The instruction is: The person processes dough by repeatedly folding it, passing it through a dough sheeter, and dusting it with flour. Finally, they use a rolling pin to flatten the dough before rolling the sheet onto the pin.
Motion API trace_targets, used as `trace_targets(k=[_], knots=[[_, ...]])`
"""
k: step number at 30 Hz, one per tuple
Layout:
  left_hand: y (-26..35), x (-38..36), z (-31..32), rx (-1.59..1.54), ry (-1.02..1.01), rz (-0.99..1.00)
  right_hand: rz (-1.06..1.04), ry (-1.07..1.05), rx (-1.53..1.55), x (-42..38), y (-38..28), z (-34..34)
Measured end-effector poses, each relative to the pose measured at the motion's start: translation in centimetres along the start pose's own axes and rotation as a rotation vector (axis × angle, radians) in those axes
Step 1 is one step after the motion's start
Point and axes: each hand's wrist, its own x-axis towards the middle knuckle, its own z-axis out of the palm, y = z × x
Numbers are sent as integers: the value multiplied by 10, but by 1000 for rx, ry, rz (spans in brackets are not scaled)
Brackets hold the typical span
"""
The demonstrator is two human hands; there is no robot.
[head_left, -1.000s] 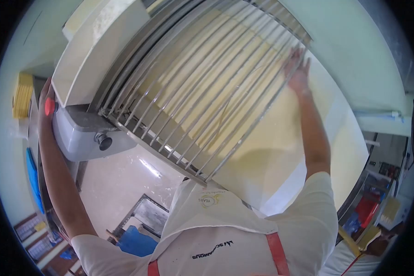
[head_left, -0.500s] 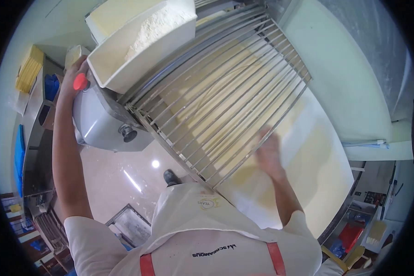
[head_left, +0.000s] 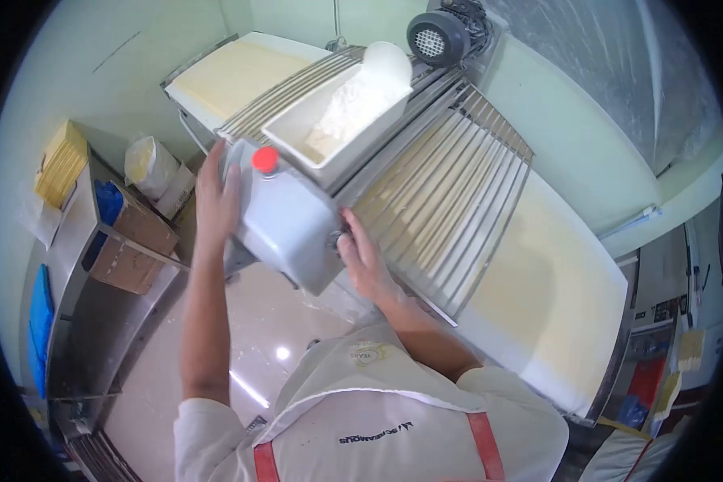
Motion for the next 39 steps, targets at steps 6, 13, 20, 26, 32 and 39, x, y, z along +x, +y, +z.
trace_targets(k=[6, 13, 20, 26, 32, 39], knots=[[-140, -149, -39, -566, -469, -470, 135, 409, 68, 21, 70, 41], [-175, -169, -12, -616, -383, -225, 129, 415, 361, 37, 51, 46], [-172, -171, -7, -470, -237, -179, 148, 487, 374, 38, 56, 49], [-182, -156, -11, -453, -233, 10, 142, 503, 370, 35, 45, 50], [-179, -155, -12, -427, -217, 22, -27, 476, -56, 38, 28, 52], [-191, -161, -3, -381, -251, 23, -502, 17, -961, 158, -60, 36]])
